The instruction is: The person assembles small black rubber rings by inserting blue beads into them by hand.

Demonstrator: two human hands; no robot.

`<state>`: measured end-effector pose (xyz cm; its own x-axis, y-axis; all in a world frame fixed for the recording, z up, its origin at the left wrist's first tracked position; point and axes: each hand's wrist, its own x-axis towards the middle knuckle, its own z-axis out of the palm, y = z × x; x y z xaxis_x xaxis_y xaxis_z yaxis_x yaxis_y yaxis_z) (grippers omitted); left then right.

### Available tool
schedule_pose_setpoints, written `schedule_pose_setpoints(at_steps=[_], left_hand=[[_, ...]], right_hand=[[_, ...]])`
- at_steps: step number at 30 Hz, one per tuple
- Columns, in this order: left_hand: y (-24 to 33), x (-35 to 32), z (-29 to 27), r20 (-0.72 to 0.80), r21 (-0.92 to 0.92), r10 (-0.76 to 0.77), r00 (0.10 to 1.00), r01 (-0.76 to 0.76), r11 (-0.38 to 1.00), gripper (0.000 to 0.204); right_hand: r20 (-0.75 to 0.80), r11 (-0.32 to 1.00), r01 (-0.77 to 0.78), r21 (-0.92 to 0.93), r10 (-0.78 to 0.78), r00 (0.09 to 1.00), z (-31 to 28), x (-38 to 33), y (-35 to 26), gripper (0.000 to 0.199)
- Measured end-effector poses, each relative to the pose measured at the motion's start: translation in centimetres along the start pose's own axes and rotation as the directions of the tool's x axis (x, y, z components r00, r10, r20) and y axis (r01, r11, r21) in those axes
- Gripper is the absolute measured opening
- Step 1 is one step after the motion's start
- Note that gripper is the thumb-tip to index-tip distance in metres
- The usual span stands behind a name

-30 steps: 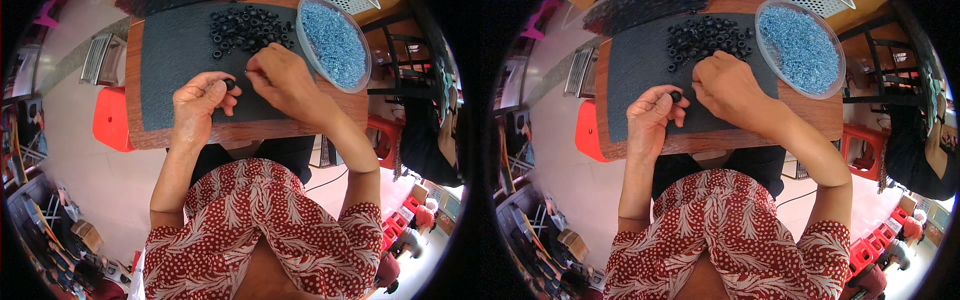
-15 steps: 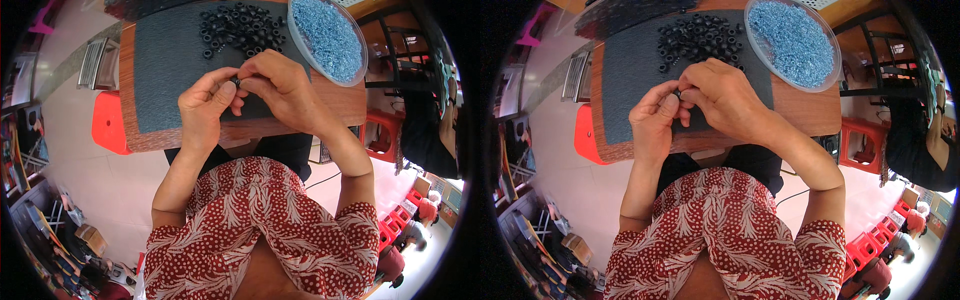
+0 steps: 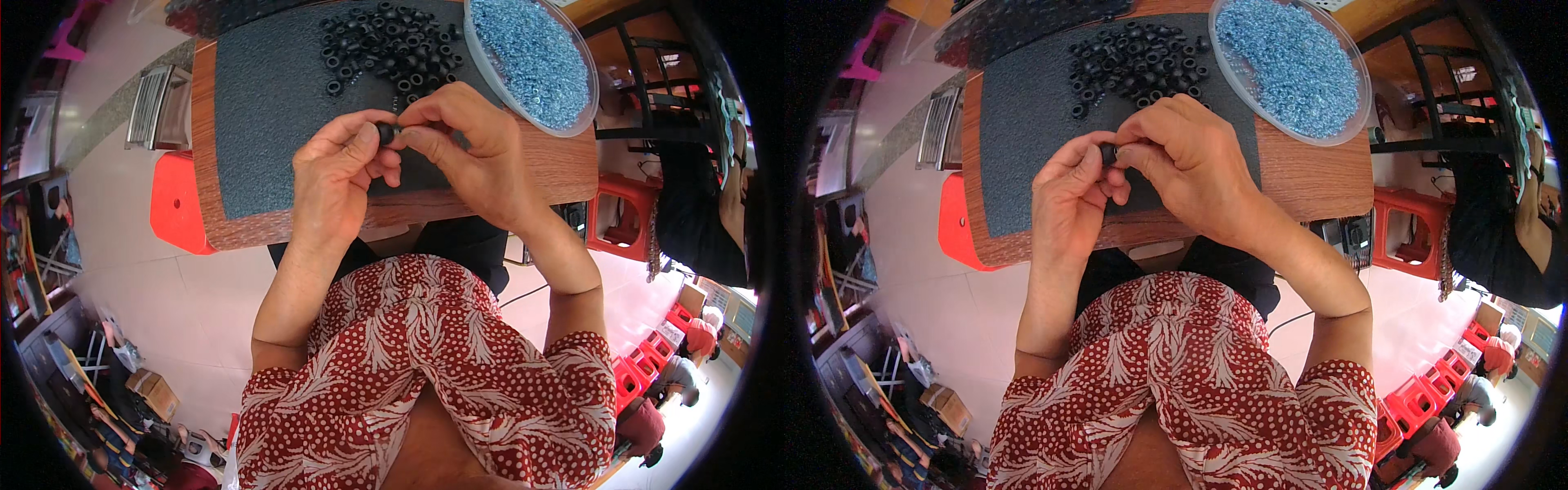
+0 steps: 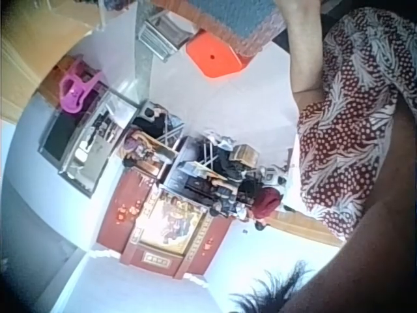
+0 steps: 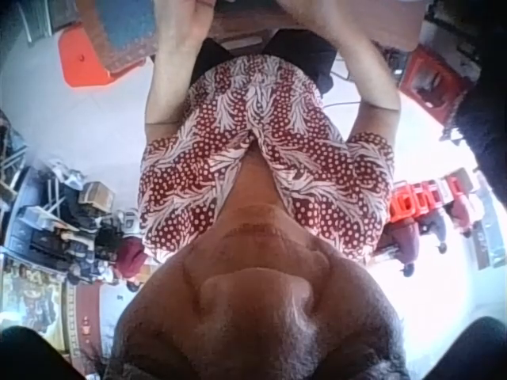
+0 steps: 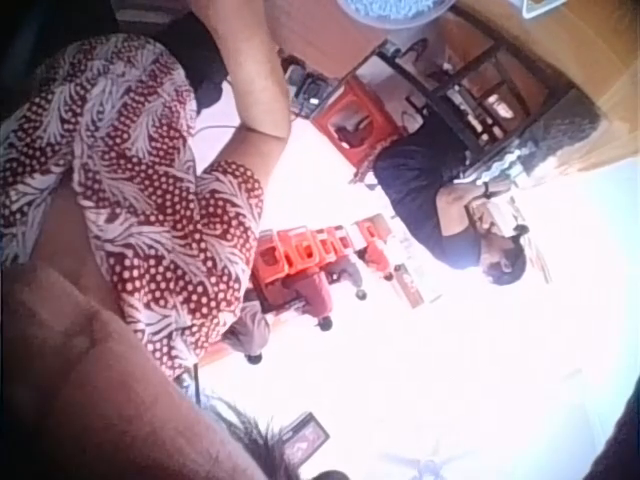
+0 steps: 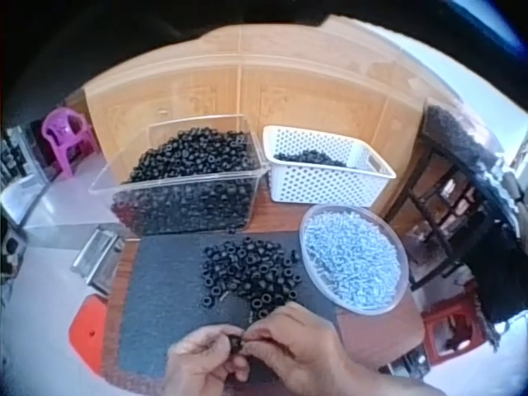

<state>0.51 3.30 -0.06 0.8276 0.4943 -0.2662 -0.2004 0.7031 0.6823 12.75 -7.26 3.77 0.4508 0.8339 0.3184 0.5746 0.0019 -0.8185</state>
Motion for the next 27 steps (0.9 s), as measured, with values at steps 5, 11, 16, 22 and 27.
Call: schedule_pose_setpoints(at_steps=[5,11,16,22,27], left_hand=[[-0.1,0.3,-0.4,0.035,-0.151,-0.052,0.998,0.056,0.987,0.023],[-0.6,0.1,0.7,-0.043,0.024,-0.003,0.999,0.004,1.000,0.024],[-1.2,-0.2,1.0,-0.007,0.048,-0.003,1.000,0.003,0.999,0.026],[-1.1,-0.2,1.0,0.044,-0.024,-0.070,0.997,0.071,0.997,0.026],[-0.8,0.2,0.0,0.101,-0.111,-0.130,0.986,0.141,0.984,0.025]], right_hand=[[-0.076,1.000,0.010,-0.010,-0.011,0.997,0.1,-0.5,-0.1,0.008],[-0.048,0.990,0.118,-0.080,-0.122,0.991,0.4,-0.6,0.5,0.011],[-0.056,0.948,0.231,-0.219,-0.249,0.967,0.3,-0.2,1.2,0.012],[-0.064,0.943,0.230,-0.241,-0.252,0.966,0.3,0.1,1.3,0.012],[-0.117,0.959,0.207,-0.194,-0.232,0.966,0.0,-0.4,1.4,0.013]])
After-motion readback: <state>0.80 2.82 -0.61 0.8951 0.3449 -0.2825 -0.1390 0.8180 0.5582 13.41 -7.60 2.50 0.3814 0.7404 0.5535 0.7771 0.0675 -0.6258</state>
